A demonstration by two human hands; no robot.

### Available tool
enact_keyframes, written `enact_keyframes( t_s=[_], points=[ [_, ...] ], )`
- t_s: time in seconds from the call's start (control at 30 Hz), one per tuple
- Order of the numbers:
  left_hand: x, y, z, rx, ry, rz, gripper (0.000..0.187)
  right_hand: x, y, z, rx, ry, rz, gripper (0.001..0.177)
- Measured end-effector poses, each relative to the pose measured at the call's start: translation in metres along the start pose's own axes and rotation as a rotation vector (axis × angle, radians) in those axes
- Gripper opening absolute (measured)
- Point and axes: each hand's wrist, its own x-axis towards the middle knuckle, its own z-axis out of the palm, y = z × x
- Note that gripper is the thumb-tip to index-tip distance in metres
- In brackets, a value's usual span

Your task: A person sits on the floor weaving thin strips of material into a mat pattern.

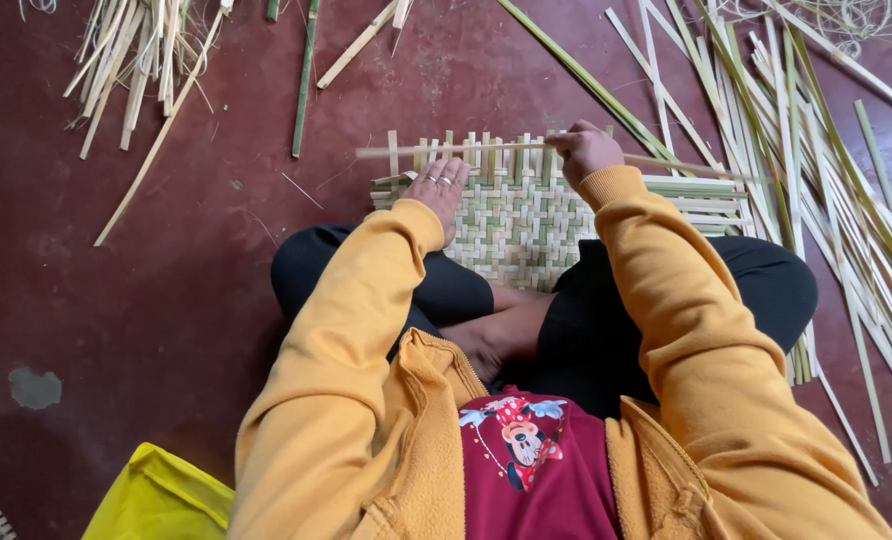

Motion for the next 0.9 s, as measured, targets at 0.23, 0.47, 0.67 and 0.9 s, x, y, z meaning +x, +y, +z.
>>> enact_keyframes(
  t_s=[0.23, 0.47, 0.67, 0.9],
  points=[
    [0.004, -0.001, 0.007, -0.02, 0.01, -0.008, 0.104, -0.009, 0.006, 0.009, -0.132, -0.16, 0.106, 0.042],
    [0.002, -0.003, -0.008, -0.082, 0.012, -0.018, 0.1, -0.011, 0.003, 0.013, -0.176, -0.195, 0.122, 0.045],
    [0.028, -0.029, 0.03, -0.253, 0.39, -0.059, 0.079, -0.011, -0.004, 0.012, -0.277, -0.16, 0.058, 0.039],
    [0.059, -0.063, 0.091, -0.541, 0.742, -0.508, 0.063, -0.002, 0.004, 0.025, -0.309, -0.138, 0.057, 0.031]
  ],
)
